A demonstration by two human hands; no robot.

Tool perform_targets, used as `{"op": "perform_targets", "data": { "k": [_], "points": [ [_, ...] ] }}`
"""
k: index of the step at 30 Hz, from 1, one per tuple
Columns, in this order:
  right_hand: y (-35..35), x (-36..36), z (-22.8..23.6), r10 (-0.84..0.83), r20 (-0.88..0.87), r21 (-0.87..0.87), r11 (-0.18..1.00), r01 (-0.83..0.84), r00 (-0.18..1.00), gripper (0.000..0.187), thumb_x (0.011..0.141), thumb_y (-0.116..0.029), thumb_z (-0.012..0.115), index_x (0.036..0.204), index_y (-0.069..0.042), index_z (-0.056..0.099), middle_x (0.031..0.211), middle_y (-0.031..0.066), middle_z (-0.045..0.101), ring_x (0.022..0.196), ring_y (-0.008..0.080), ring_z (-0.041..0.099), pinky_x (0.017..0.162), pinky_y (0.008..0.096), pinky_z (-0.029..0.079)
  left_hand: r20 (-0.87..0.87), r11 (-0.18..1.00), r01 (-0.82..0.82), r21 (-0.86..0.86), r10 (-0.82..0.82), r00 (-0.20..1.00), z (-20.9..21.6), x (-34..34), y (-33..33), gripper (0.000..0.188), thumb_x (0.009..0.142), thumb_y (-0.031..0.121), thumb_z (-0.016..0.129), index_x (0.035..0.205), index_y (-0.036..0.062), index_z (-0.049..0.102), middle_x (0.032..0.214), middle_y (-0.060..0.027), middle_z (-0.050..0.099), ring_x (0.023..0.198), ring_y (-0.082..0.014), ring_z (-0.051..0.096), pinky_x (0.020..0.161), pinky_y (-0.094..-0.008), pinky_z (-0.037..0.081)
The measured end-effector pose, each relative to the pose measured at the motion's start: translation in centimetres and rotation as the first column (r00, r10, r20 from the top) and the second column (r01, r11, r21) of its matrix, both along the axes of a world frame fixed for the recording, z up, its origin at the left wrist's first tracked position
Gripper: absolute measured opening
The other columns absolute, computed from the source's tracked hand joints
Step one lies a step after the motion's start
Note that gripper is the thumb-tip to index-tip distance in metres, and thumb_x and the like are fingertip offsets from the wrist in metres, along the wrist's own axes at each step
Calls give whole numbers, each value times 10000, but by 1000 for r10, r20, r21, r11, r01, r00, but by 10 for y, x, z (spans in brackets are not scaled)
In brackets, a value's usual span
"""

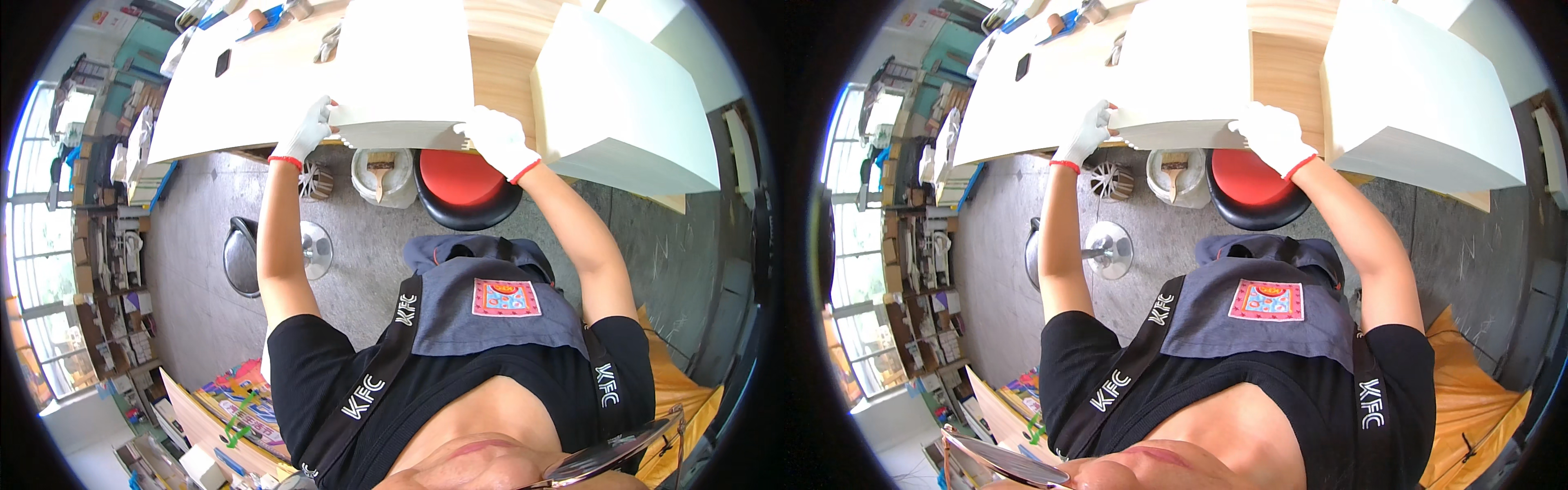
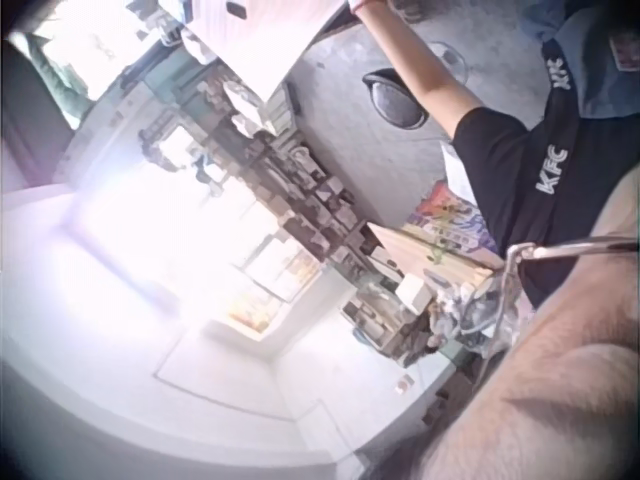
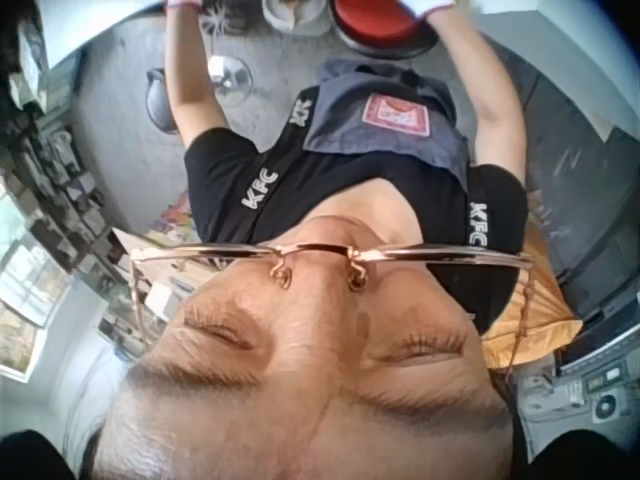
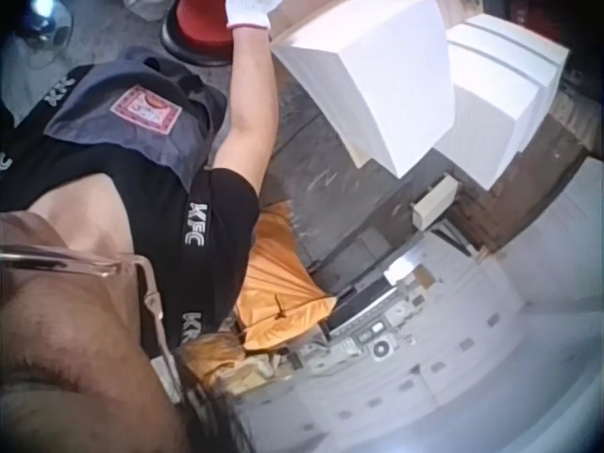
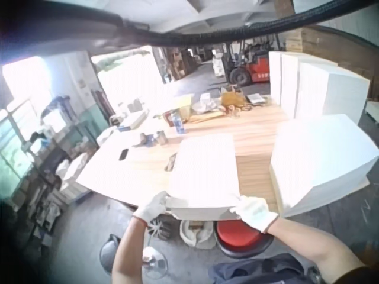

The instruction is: The person stacks several white rectangular boards by hand on a wooden table and then moves the stack to one side.

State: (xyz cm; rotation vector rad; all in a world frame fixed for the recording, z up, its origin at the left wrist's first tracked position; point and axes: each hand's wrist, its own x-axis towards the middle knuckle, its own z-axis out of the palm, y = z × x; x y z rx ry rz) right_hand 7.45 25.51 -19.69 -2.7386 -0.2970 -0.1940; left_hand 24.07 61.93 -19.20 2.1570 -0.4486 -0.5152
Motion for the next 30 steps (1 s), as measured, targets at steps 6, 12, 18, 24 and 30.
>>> {"op": "perform_targets", "data": {
  "k": [6,12,18,24,30],
  "points": [
    [0,-13,9,-67,-25,2,998,67,997,328,890,-400,603,1072,-131,649,993,148,674,887,351,675,762,462,526,209,897,1,442,-104,972,46,-17,-29,513,715,-71,729,1187,10,545,1055,-155,669,1008,-241,640,897,-361,515],
    [-62,-123,82,59,-102,228,973,-35,993,667,934,-454,614,1520,-204,416,1002,170,672,944,328,668,845,424,529,507,939,-46,341,-143,850,114,-24,-79,634,762,7,701,1374,21,538,1221,-231,660,1153,-351,628,977,-387,504],
    [-223,-196,140,-393,464,261,917,301,794,189,949,-262,653,1066,-114,664,892,70,676,767,196,672,686,319,514,835,959,160,234,-282,472,175,-98,-240,390,889,142,733,1264,81,645,1165,-133,690,1112,-303,639,954,-387,492],
    [-378,-243,152,-891,161,320,455,831,425,647,926,-689,490,1173,-107,625,1030,118,701,969,280,673,871,389,485,815,810,563,162,-432,387,195,-168,-421,268,905,104,675,1173,117,679,1210,-102,671,1136,-305,621,950,-373,502],
    [-384,-229,138,-804,123,36,590,807,582,608,917,-688,480,939,-98,625,934,144,686,916,335,659,816,433,495,734,742,585,328,-590,337,166,-191,-559,318,891,165,639,1205,171,682,1237,-89,652,1163,-319,576,963,-415,490]
  ]
}}
